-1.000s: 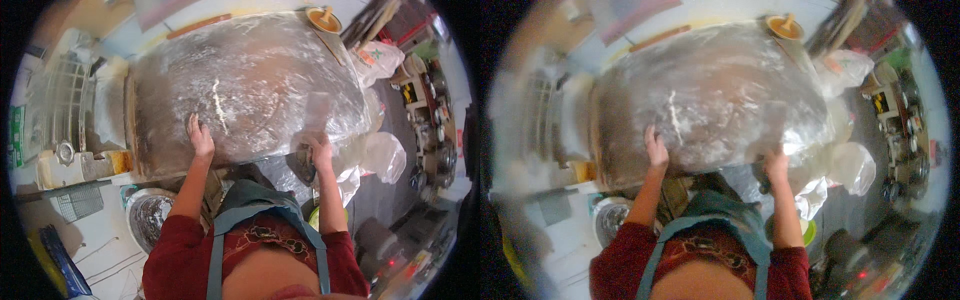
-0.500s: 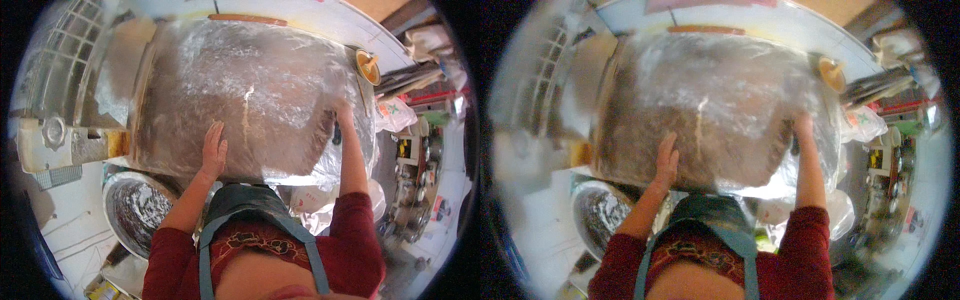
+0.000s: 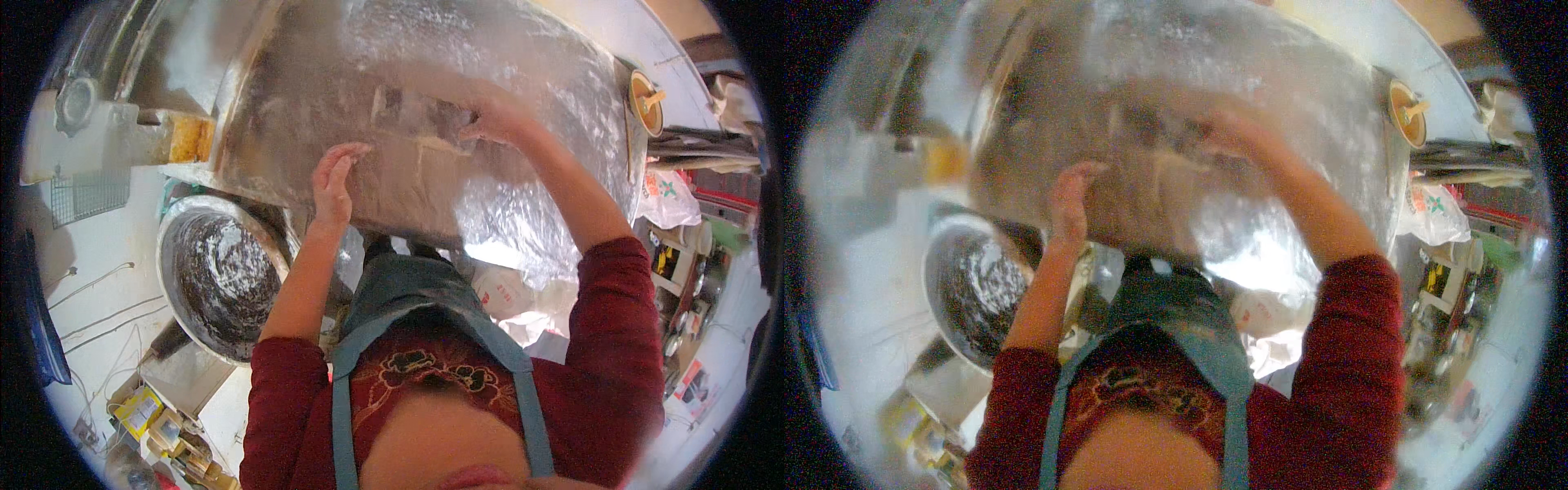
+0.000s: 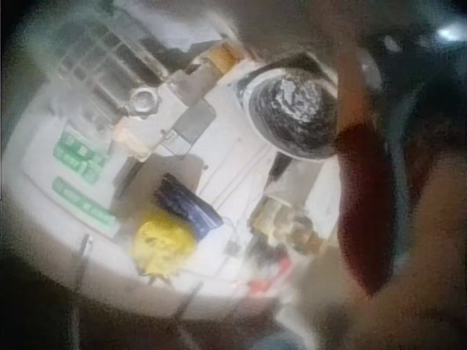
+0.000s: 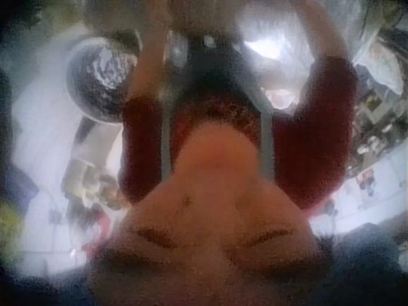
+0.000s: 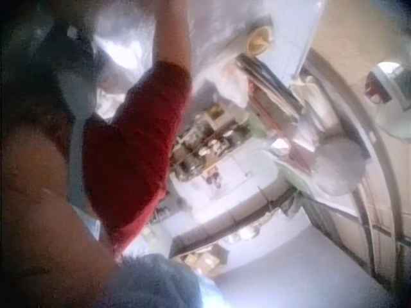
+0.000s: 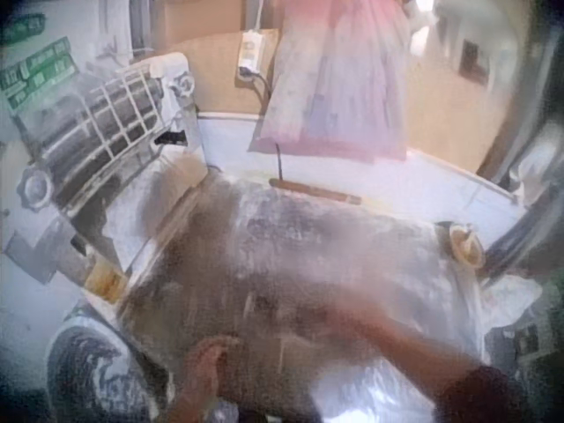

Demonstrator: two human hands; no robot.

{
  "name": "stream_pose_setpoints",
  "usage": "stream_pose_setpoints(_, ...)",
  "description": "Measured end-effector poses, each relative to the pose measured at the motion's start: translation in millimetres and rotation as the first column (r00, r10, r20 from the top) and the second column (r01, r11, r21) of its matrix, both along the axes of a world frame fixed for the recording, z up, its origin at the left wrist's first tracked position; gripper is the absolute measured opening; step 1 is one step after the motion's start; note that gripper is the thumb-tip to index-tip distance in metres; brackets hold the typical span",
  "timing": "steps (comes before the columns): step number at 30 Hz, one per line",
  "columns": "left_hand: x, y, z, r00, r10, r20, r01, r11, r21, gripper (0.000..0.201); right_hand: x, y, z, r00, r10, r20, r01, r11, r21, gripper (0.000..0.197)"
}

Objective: The person kneads dough in a green bowl, then uses a dough sheeter to flatten and process the dough. They repeatedly feed the dough through the machine, scrape off excess, and return to kneading by hand.

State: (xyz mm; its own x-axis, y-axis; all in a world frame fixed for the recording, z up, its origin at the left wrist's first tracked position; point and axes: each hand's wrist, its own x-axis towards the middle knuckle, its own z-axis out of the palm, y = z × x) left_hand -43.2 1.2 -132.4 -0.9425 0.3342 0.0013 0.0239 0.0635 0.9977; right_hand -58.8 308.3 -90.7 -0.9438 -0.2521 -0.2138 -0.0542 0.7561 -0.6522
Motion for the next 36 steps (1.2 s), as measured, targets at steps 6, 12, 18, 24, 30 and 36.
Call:
stream_pose_setpoints(6, 109, -34, -13, 0.863, -0.291, 0.413, 0.280, 0.956, 0.088, 0.024, 119, 19, -4, 0.988, -0.099, 0.115, 0.074, 0.976, 0.203, 0.030)
stream_pose_setpoints(12, 132, 9, -69, 0.217, -0.547, 0.809, 0.147, 0.837, 0.526, 0.031, 254, 107, -2, 0.832, -0.351, -0.430, 0.545, 0.664, 0.512, 0.023)
stream_pose_setpoints(18, 115, 15, -95, 0.132, -0.665, 0.735, 0.171, 0.746, 0.644, 0.035, 262, 27, 3, 0.478, -0.845, 0.240, 0.875, 0.435, -0.211, 0.030)
stream_pose_setpoints(24, 94, -3, -101, -0.092, -0.817, 0.569, -0.125, 0.577, 0.807, 0.033, 209, -96, 6, 0.758, -0.516, 0.399, 0.613, 0.772, -0.167, 0.036)
stream_pose_setpoints(30, 84, -56, -54, 0.601, -0.710, 0.367, 0.686, 0.694, 0.220, 0.034, 213, -149, 11, 0.930, -0.362, 0.061, 0.359, 0.931, 0.060, 0.028)
stream_pose_setpoints(36, 57, -71, -42, 0.377, -0.672, 0.637, 0.681, 0.668, 0.302, 0.041, 181, -114, 20, 0.558, -0.661, 0.502, 0.827, 0.395, -0.399, 0.037)
